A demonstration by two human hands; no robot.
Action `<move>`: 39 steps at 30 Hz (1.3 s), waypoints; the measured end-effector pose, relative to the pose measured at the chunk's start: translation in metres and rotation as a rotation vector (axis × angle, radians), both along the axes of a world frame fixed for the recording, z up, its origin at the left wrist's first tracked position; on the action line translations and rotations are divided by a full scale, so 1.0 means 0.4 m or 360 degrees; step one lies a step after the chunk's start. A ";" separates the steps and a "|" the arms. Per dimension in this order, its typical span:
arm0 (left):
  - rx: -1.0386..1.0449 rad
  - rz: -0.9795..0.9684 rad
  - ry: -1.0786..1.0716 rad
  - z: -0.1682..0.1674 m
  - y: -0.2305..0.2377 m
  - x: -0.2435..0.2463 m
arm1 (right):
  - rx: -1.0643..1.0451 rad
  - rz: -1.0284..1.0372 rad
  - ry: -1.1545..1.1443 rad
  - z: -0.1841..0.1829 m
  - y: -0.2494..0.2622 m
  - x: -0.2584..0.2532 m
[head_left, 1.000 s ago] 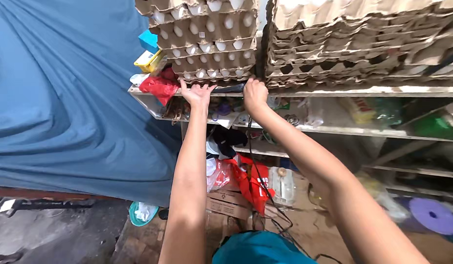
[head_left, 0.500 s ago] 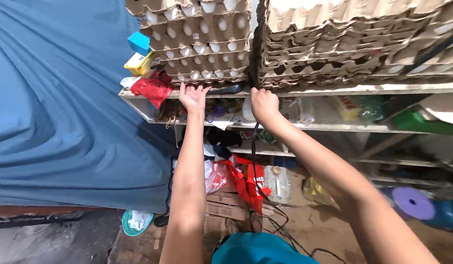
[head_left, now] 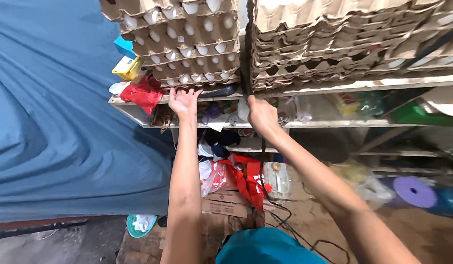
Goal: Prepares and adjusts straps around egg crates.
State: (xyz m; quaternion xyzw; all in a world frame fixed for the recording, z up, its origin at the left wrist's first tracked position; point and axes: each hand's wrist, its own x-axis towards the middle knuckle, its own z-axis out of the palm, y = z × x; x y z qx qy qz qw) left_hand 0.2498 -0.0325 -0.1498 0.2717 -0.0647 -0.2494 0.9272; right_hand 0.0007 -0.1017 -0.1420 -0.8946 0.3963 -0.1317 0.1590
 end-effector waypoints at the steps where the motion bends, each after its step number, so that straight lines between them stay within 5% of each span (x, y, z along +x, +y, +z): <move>1: 0.0003 -0.0004 -0.0011 0.001 -0.001 -0.003 | -0.0061 0.0029 0.0004 -0.013 0.003 0.004; 4: 0.0007 -0.0008 -0.0048 0.009 0.000 -0.014 | -0.0236 0.0088 -0.0181 -0.006 0.022 0.016; 7: -0.0018 -0.0017 -0.0046 0.008 0.006 -0.016 | -0.0790 0.0146 -0.0829 0.054 0.025 0.064; 9: 0.0005 -0.0030 -0.0049 0.010 0.011 -0.019 | -0.1049 0.0207 -0.0919 0.093 0.001 0.111; 21: 0.0244 -0.0117 -0.0302 -0.009 0.016 -0.017 | -0.1630 0.0594 -0.0332 0.057 -0.094 0.318; 28: 0.0358 -0.0183 -0.0410 -0.017 0.033 -0.016 | -0.1713 0.1042 0.0018 0.102 -0.136 0.391; 39: 0.0389 -0.0296 -0.0542 -0.036 0.066 -0.023 | -0.1780 0.1107 0.0241 0.132 -0.159 0.384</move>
